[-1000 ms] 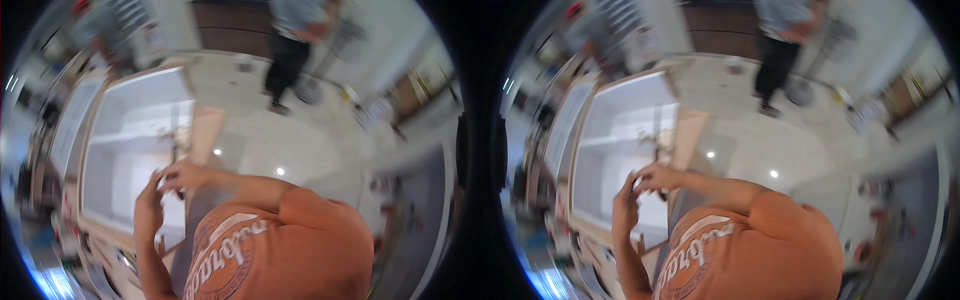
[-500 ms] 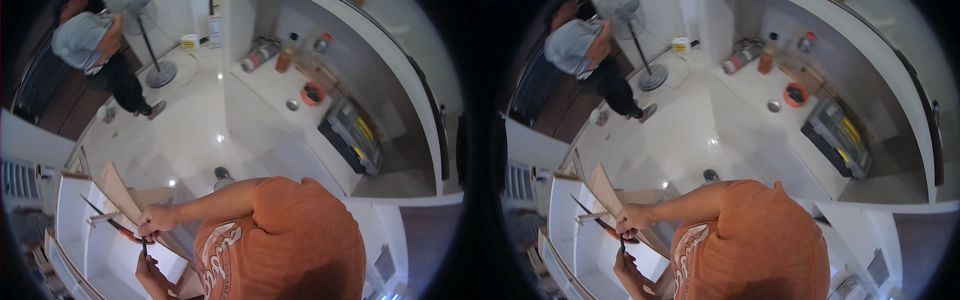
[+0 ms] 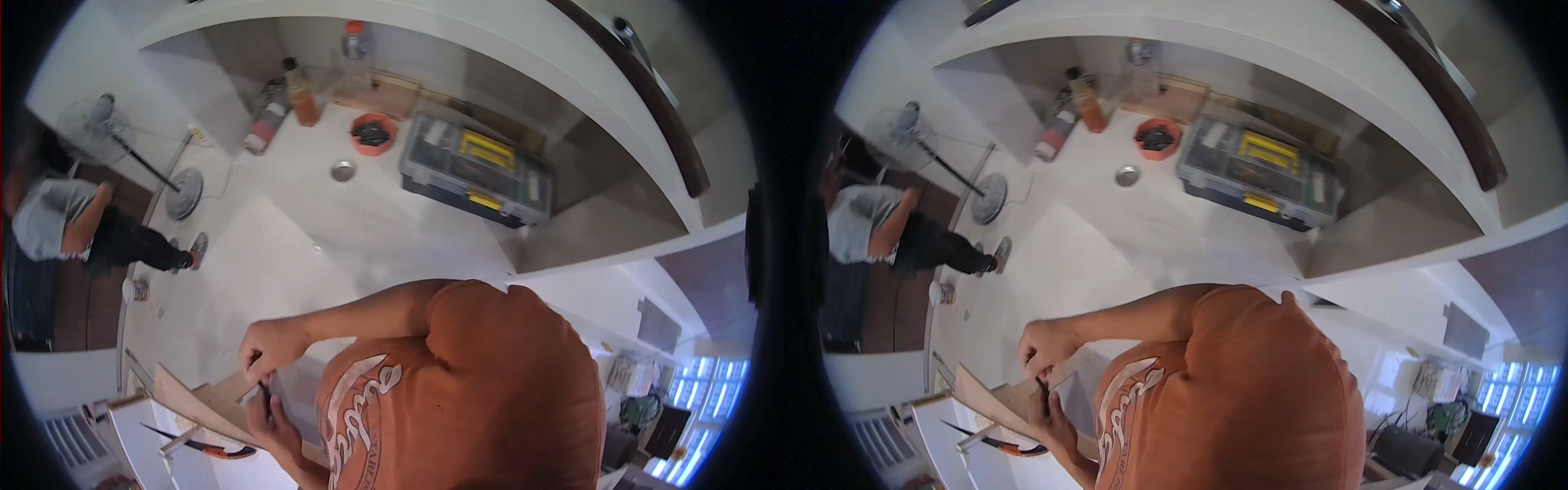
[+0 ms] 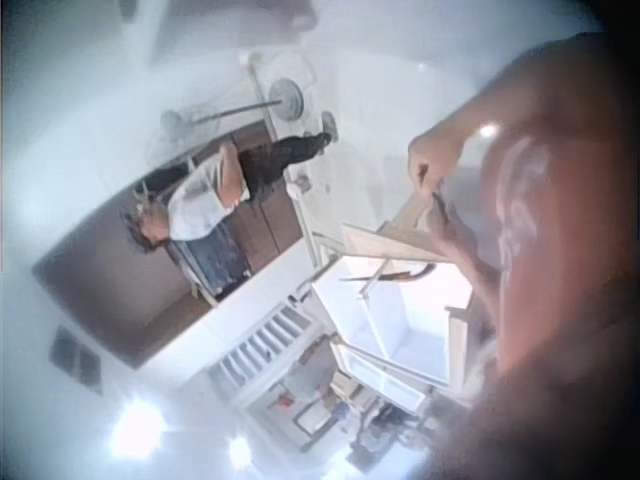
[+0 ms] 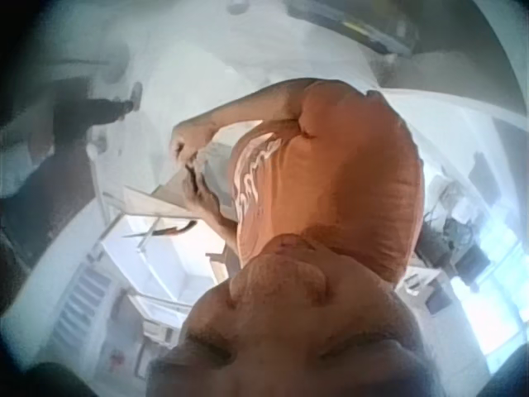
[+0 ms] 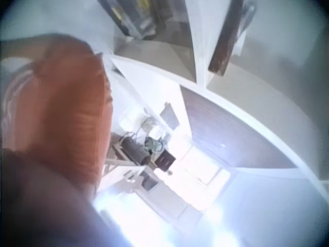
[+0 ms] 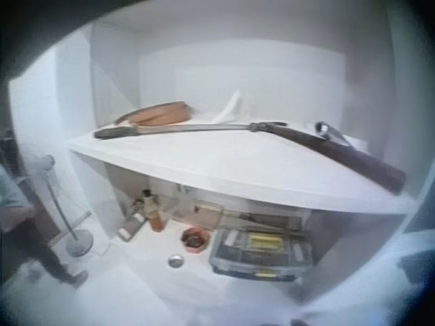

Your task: The person uses a hand saw to cut a wooden frame attached to a white cabinet carcass. They repeatedly saw along the edge of the frame, pause to inspect the cut, and then continue sawing. Other workers are visible in the background.

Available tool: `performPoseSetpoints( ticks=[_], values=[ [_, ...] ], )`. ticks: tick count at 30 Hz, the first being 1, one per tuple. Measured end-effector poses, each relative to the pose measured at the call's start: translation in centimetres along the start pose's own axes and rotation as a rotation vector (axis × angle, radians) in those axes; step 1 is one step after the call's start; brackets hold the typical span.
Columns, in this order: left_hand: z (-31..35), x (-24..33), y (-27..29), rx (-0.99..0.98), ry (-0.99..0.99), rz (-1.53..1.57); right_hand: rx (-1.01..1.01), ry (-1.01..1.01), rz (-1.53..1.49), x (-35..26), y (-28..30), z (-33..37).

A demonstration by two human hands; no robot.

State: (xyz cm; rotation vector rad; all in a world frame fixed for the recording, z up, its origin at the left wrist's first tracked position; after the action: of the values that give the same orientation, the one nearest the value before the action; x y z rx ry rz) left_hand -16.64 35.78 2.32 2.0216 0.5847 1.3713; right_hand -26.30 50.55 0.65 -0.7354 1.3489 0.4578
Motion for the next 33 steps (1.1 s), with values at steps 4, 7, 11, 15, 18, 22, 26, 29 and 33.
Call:
performPoseSetpoints(
  ticks=[4, 7, 11, 15, 18, 22, 26, 29, 33],
  values=[
    [-3.6, 0.8, -9.1, -0.258, -0.025, 0.201, 0.384, 0.057, 0.185, -1.5, 7.4, 10.1],
    [-6.1, 4.2, -14.7, -0.372, -0.127, 0.339, 0.859, 0.155, 0.406, -3.7, 12.4, 19.5],
    [-8.1, 9.2, -19.6, -0.565, -0.263, 0.378, 1.428, 0.003, 0.689, -6.7, 15.3, 33.9],
    [-8.9, 11.4, -22.3, -0.7, -0.359, 0.405, 1.59, -0.224, 1.142, -6.5, 13.6, 41.5],
    [-9.3, 12.4, -23.3, -0.761, -0.442, 0.443, 1.653, -0.259, 1.232, -3.1, 13.0, 42.7],
    [-10.1, 12.8, -23.0, -0.781, -0.49, 0.444, 1.689, -0.186, 1.345, -0.6, 14.3, 43.0],
    [-11.0, 11.4, -23.2, -0.807, -0.489, 0.4, 1.747, -0.158, 1.361, -0.4, 14.0, 43.1],
    [-11.1, 9.1, -23.7, -0.805, -0.374, 0.508, 1.834, -0.214, 1.225, -1.8, 13.0, 42.6],
    [-10.8, 7.1, -24.0, -0.805, -0.249, 0.631, 2.012, -0.046, 0.878, -2.1, 10.7, 44.0]
  ],
)
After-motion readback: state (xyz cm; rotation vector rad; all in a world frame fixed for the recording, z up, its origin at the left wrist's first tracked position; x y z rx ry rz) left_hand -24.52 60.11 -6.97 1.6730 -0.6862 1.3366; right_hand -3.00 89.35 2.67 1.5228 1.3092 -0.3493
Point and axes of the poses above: each hand's wrist, its own z-axis away from the middle knuckle, its own y-axis out of the back of the hand, x = y × z, the point moved 6 cm from there along -z, towards the middle knuckle, and after that the axes turned 8 degrees about -y, right-handed, at the moved point
